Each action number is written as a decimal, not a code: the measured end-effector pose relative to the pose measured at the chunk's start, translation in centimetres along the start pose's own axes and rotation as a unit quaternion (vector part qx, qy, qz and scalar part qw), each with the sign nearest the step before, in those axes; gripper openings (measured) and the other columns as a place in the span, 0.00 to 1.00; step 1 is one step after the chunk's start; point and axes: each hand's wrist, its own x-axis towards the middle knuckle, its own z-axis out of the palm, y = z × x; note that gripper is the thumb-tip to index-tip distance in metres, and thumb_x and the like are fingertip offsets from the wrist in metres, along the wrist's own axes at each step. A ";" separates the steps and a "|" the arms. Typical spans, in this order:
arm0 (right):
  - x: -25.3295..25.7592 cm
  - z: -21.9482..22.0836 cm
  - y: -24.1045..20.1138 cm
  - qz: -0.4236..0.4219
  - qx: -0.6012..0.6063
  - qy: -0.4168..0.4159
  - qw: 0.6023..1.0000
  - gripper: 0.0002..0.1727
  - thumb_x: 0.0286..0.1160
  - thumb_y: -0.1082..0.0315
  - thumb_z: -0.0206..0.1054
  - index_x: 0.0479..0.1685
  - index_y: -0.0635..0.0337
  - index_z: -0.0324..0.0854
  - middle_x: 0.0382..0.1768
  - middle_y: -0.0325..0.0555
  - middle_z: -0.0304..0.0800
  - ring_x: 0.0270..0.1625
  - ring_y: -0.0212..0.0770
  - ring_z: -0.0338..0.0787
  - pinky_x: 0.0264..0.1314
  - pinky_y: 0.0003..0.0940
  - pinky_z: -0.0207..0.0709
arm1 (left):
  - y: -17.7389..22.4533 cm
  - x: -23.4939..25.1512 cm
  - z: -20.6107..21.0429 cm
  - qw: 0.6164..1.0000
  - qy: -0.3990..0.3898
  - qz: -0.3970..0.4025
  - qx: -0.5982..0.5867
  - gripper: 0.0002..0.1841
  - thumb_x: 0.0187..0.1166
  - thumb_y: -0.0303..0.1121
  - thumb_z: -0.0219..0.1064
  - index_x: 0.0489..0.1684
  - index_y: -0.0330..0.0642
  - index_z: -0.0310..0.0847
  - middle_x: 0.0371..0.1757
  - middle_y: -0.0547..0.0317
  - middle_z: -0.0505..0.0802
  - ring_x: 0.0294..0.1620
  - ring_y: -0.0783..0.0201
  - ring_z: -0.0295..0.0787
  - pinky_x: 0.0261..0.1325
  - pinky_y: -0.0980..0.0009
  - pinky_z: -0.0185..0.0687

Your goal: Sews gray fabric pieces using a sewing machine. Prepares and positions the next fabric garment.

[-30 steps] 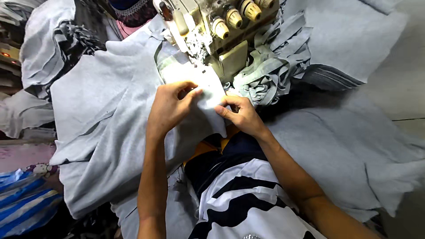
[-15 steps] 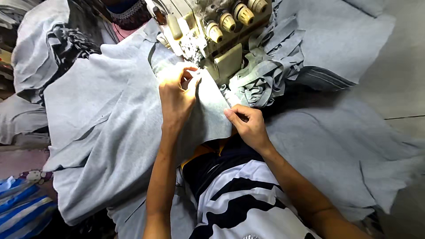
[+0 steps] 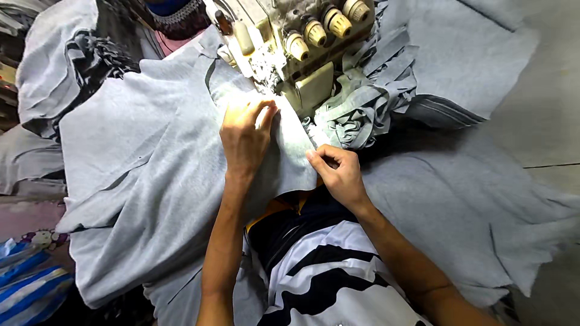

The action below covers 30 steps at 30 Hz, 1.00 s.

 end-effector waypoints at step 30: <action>-0.2 1.7 0.0 0.031 0.063 0.032 0.997 0.14 0.75 0.67 0.72 0.22 0.52 0.75 0.22 0.34 0.80 0.22 0.27 0.77 0.21 0.21 0.69 | -3.1 -4.1 -3.3 0.984 -0.176 0.040 0.011 0.26 0.94 0.47 0.46 0.86 0.52 0.72 0.87 0.56 0.75 0.91 0.50 0.62 0.94 0.40 0.38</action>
